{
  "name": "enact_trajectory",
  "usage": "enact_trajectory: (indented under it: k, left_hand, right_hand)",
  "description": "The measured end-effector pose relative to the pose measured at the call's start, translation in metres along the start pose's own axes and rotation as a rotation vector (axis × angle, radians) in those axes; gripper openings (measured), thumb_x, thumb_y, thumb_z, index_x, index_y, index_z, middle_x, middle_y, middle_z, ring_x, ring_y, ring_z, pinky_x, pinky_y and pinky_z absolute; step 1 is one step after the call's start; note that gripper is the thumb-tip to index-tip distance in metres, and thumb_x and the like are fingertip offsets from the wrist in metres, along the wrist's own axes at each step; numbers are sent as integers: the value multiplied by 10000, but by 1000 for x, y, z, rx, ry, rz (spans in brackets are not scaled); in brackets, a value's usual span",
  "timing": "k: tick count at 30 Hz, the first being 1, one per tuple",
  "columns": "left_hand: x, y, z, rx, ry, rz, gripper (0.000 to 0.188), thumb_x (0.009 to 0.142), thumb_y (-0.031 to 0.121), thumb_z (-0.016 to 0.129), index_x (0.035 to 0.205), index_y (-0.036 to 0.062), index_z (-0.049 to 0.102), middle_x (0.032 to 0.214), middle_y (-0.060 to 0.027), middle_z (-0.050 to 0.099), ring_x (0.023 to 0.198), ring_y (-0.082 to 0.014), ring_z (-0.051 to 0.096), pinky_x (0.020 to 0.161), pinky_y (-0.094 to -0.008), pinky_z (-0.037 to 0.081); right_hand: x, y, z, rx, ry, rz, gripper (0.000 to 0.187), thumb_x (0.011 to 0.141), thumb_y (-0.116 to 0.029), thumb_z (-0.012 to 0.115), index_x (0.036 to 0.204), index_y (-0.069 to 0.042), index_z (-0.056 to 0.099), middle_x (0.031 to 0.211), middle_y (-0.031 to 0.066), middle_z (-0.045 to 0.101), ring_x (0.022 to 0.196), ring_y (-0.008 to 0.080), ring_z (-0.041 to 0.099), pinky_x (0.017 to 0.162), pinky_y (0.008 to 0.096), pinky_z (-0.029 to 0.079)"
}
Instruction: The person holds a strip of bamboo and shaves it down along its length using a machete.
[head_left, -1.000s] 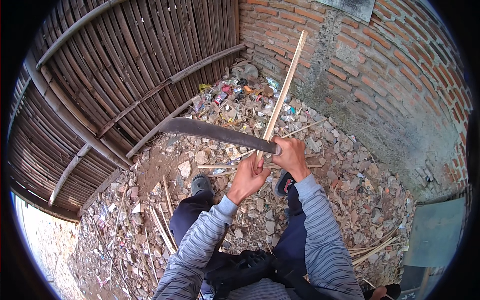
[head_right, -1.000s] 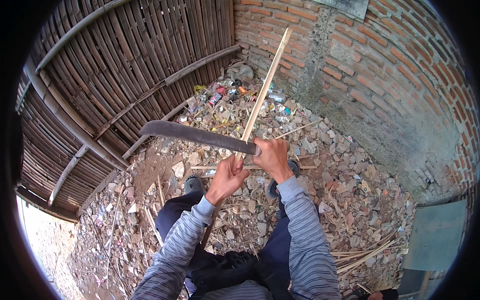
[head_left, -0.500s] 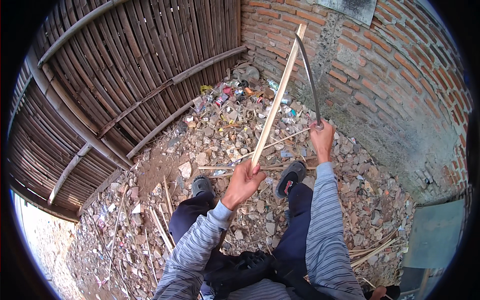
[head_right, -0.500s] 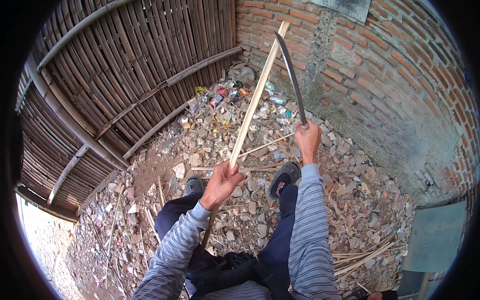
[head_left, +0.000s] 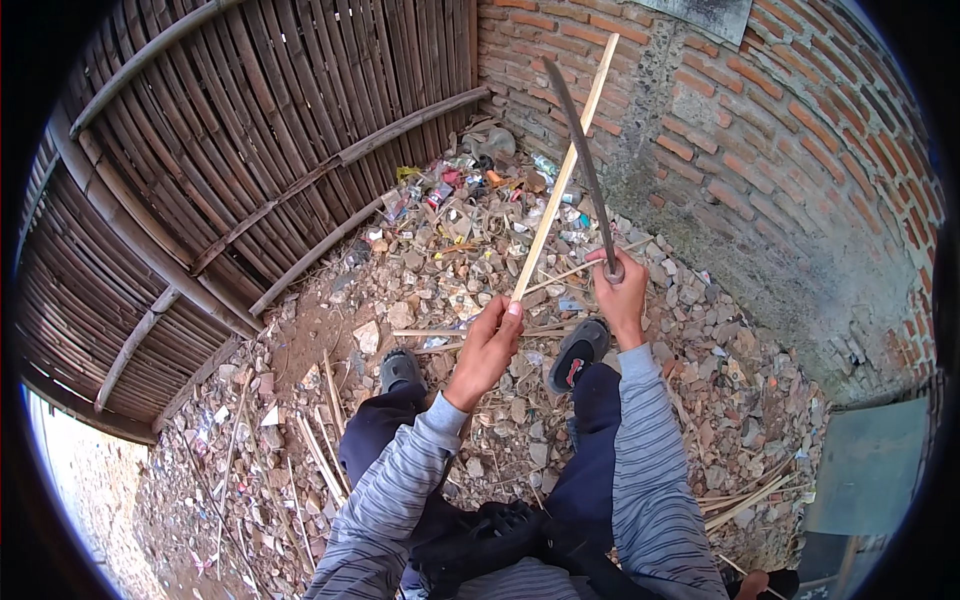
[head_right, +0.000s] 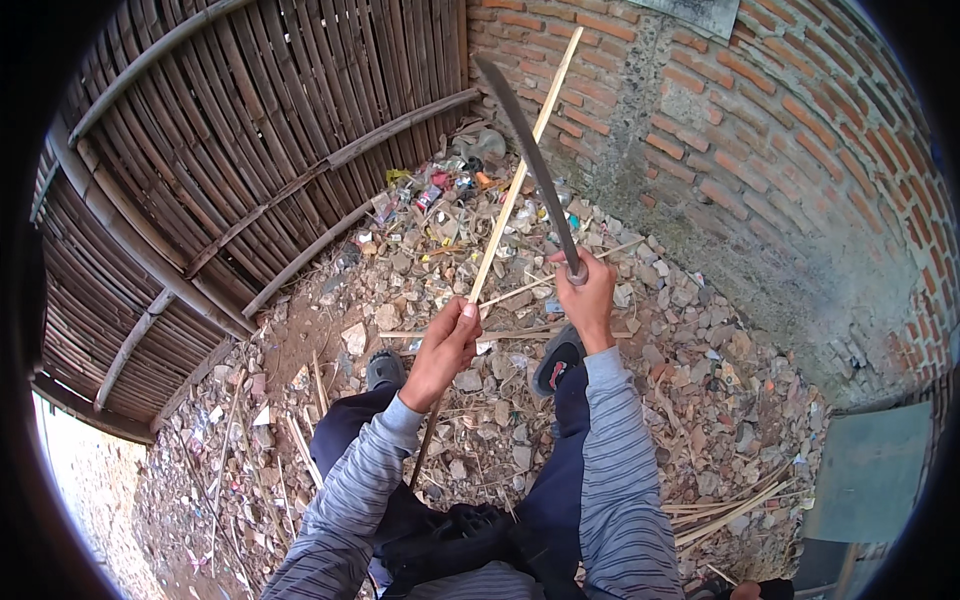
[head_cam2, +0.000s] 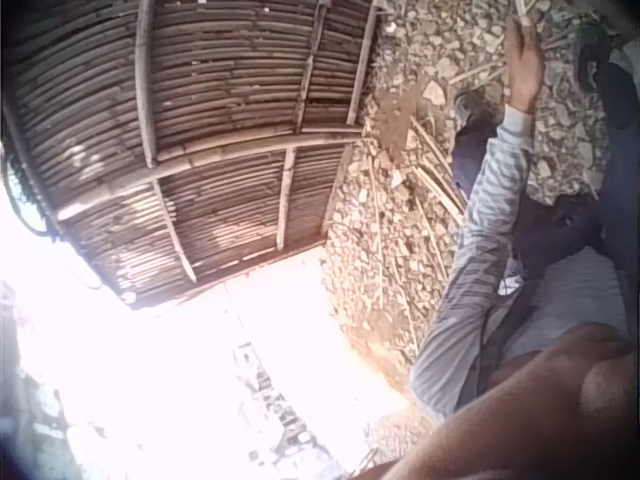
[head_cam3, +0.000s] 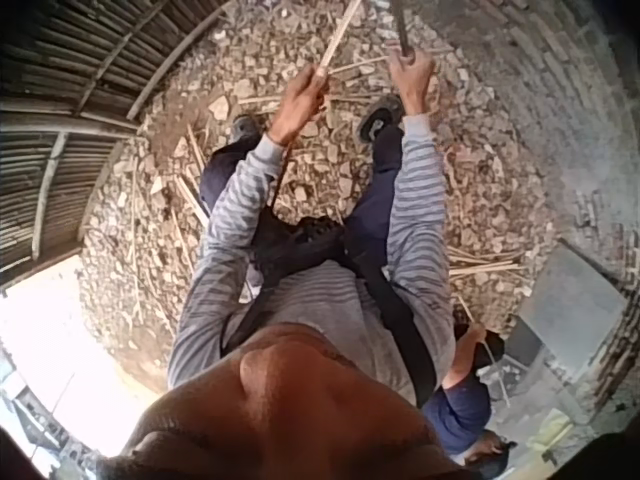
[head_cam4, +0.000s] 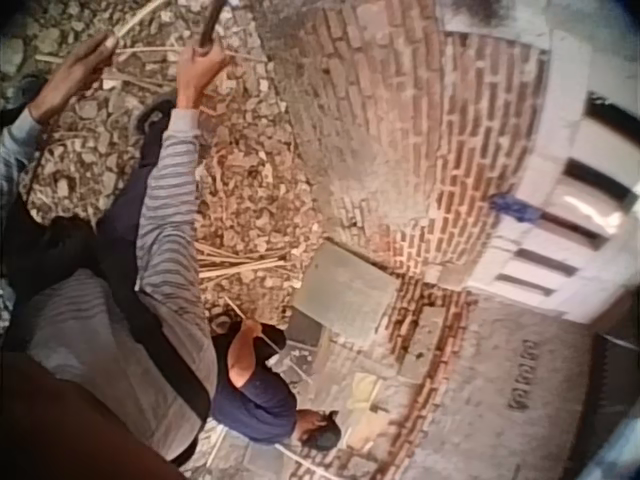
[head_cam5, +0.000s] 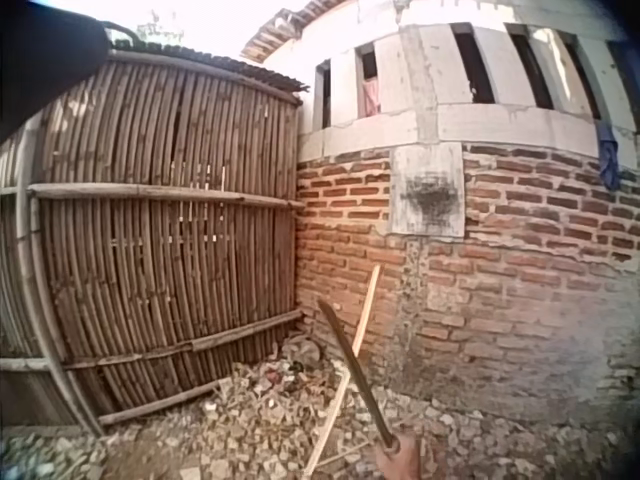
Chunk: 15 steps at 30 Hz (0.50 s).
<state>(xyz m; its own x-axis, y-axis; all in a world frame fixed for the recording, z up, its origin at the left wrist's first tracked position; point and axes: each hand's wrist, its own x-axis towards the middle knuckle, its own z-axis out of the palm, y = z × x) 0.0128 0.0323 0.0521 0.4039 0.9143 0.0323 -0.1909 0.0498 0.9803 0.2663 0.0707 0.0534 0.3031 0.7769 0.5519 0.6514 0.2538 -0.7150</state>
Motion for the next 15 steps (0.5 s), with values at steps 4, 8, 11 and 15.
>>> enact_trajectory:
  k: [4, 8, 11, 15]
  left_hand:
    - [2, -12, -3, 169, 82, 93, 356, 1160, 379, 435, 983, 84, 526, 713, 58, 392, 590, -49, 343, 528, -243, 305]
    - [-1, -2, -3, 426, 97, 133, 370, 1137, 347, 482, 1027, -5, 506, 728, -166, 577, 650, -301, 542, 638, -474, 429]
    - [-6, 1, -2, 490, 138, 139, 372, 1135, 335, 474, 1021, -18, 503, 709, -237, 562, 668, -386, 564, 657, -506, 420]
    - [-10, 1, 5, 629, 204, 234, 300, 1122, 251, 490, 1081, -46, 499, 699, -299, 590, 661, -516, 591, 615, -568, 401]
  right_hand:
    - [-13, -30, 20, -46, -67, -219, 144, 815, -60, 724, 954, -80, 760, 621, 126, 650, 564, 259, 688, 543, 363, 486]
    - [-23, -40, 32, -134, -124, -352, 148, 774, -94, 747, 922, -90, 738, 636, 151, 652, 606, 366, 690, 544, 430, 504]
    - [-26, -44, 40, -178, -153, -388, 124, 744, -109, 737, 866, -130, 723, 596, 120, 639, 568, 357, 675, 531, 455, 491]
    - [-29, -46, 43, -162, -167, -410, 111, 748, -114, 738, 856, -131, 719, 606, 128, 650, 565, 357, 677, 524, 454, 494]
